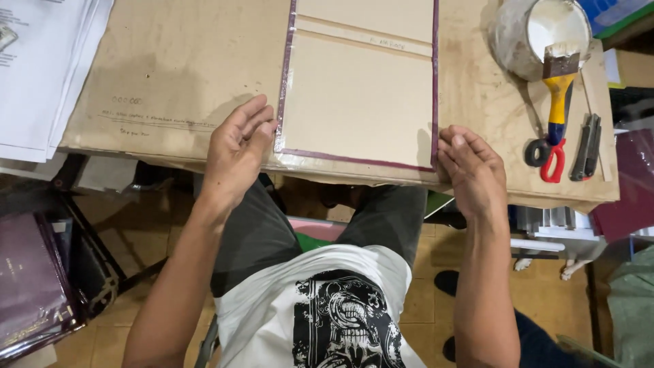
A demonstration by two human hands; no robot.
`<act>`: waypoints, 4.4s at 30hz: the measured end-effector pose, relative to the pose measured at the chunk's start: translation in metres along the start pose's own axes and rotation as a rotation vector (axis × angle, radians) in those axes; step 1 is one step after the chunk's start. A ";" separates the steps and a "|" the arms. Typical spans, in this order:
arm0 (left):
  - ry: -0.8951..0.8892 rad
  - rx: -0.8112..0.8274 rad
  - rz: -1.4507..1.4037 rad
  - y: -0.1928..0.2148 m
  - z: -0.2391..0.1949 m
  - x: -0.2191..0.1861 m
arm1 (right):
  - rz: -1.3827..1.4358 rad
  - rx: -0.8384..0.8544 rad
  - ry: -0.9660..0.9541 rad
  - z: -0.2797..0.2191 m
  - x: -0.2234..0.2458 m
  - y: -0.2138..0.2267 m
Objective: Applying a protective plastic cover to a book cover using glue and a cutter
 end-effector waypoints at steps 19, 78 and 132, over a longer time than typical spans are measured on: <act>0.005 0.028 -0.063 0.003 0.011 0.021 | -0.052 -0.011 0.056 0.007 -0.008 0.006; -0.512 -0.273 0.727 -0.023 0.020 -0.008 | 1.215 -0.732 0.008 0.174 -0.067 0.126; -0.070 0.250 0.640 -0.452 0.296 -0.017 | -0.874 -0.084 0.979 0.189 0.130 0.152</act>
Point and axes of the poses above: each hand's wrist, its own z-axis towards the middle knuckle, its own y-axis out of the back of the hand, x = y × z, the point moved 9 cm from there along z, towards the middle knuckle, and after that the axes turned 12 degrees about y, right-handed, at the moved point
